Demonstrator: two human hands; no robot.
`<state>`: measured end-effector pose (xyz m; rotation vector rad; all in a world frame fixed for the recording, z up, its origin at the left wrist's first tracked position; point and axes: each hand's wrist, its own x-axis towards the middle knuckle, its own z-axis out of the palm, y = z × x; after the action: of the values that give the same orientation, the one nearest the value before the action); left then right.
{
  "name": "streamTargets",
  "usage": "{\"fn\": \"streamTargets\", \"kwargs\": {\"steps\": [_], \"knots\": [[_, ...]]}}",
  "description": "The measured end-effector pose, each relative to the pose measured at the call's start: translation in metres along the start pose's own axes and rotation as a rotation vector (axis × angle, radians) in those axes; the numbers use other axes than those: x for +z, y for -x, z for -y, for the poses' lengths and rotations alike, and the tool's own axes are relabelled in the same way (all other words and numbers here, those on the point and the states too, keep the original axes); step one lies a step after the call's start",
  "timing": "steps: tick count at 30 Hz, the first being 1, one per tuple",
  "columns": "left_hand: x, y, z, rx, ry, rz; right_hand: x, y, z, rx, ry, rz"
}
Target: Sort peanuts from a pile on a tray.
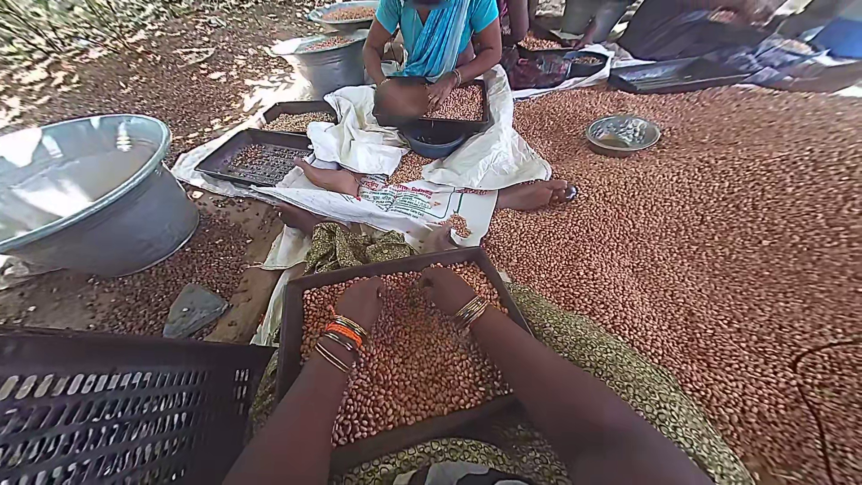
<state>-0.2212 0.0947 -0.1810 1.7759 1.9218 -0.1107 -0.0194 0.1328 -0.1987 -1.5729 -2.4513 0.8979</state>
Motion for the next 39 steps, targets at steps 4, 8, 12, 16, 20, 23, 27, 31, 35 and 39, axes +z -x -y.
{"fn": "streamTargets", "kwargs": {"steps": [4, 8, 12, 16, 20, 23, 27, 31, 35, 39], "knots": [[-0.006, 0.004, 0.005, -0.002, 0.145, -0.084, 0.008, 0.002, 0.011, -0.039, 0.133, 0.047], [0.003, -0.001, 0.007, 0.147, 0.308, 0.0, 0.026, 0.004, 0.026, -0.042, 0.28, 0.133], [0.004, -0.004, 0.015, 0.139, 0.506, -0.042, 0.026, 0.003, 0.025, -0.024, 0.269, 0.14], [-0.002, -0.003, 0.024, 0.128, 0.498, -0.109, 0.021, 0.0, 0.01, -0.042, 0.134, 0.092], [0.013, -0.001, 0.015, 0.159, 0.656, 0.025, 0.001, 0.002, 0.005, -0.004, 0.034, 0.013], [0.029, 0.002, 0.0, 0.063, 1.044, 0.191, -0.008, 0.012, 0.012, -0.167, -0.134, -0.116], [0.031, 0.003, -0.002, 0.041, 1.404, 0.333, -0.025, 0.016, 0.015, -0.267, -0.136, -0.027], [0.018, 0.002, 0.001, -0.049, 1.274, 0.108, -0.018, 0.004, -0.005, -0.207, 0.175, 0.314], [0.015, -0.004, 0.01, 0.117, 0.752, -0.002, -0.009, -0.003, -0.014, -0.047, 0.226, 0.176], [0.01, -0.006, 0.013, 0.132, 0.429, -0.019, -0.035, 0.005, -0.026, -0.184, 0.172, 0.229]]}}
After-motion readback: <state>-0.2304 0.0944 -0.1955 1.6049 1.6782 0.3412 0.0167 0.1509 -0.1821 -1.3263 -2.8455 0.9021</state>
